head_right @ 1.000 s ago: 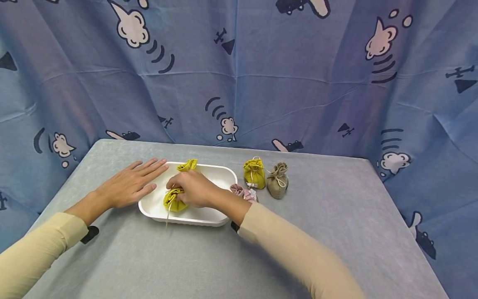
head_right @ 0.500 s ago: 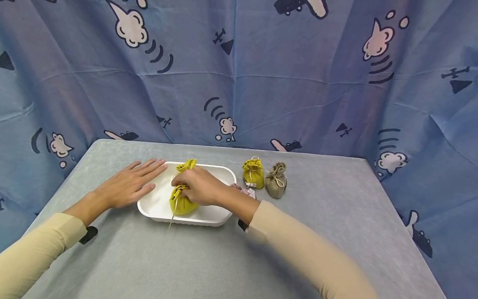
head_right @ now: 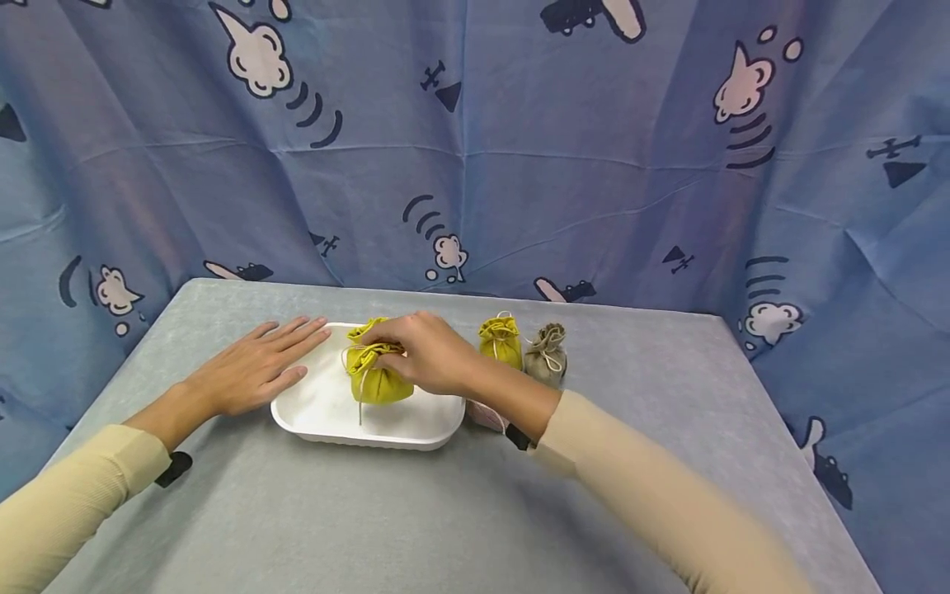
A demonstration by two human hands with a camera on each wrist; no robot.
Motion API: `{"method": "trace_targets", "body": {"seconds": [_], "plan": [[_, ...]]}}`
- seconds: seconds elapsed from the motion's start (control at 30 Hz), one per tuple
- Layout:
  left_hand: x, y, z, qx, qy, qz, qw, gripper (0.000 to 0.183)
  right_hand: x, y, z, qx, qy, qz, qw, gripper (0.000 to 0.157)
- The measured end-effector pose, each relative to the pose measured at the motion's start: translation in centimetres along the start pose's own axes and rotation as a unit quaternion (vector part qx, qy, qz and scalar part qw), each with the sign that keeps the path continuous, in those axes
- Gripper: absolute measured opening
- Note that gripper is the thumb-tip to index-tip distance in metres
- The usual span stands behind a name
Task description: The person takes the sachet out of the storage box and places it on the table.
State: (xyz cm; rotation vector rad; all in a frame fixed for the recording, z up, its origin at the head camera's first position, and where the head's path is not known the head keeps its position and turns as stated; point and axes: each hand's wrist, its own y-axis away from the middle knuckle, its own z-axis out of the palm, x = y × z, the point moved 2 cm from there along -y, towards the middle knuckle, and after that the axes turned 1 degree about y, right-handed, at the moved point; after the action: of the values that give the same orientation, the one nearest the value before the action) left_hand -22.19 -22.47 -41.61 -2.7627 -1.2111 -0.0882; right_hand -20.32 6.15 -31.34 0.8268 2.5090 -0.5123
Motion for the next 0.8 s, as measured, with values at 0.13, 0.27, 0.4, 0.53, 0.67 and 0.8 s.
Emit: {"method": "trace_targets", "body": {"seconds": [0.13, 0.27, 0.4, 0.53, 0.67, 0.8], "plan": [[0.0, 0.1, 0.0, -0.003, -0.001, -0.003, 1.0000, 0.060, 0.5, 1.1, -0.9, 0.037, -0.016, 0.002, 0.999, 0.025], [0.0, 0.1, 0.0, -0.001, -0.002, -0.003, 1.0000, 0.060, 0.6, 2.1, -2.0, 0.070, -0.016, -0.002, 0.997, 0.026], [0.1, 0.1, 0.0, -0.005, -0.004, -0.005, 1.0000, 0.060, 0.6, 3.0, -3.2, 0.082, -0.013, 0.005, 0.997, 0.027], [0.1, 0.1, 0.1, -0.010, -0.005, -0.008, 0.9999, 0.060, 0.5, 4.1, -4.3, 0.090, -0.014, 0.023, 0.996, 0.030], [0.2, 0.0, 0.0, -0.010, -0.004, -0.009, 0.9999, 0.061, 0.6, 5.3, -5.4, 0.110, -0.001, 0.038, 0.993, 0.031], [0.2, 0.1, 0.0, -0.011, -0.006, -0.010, 0.9999, 0.060, 0.9, 6.4, -6.2, 0.135, 0.031, 0.040, 0.990, 0.030]]}}
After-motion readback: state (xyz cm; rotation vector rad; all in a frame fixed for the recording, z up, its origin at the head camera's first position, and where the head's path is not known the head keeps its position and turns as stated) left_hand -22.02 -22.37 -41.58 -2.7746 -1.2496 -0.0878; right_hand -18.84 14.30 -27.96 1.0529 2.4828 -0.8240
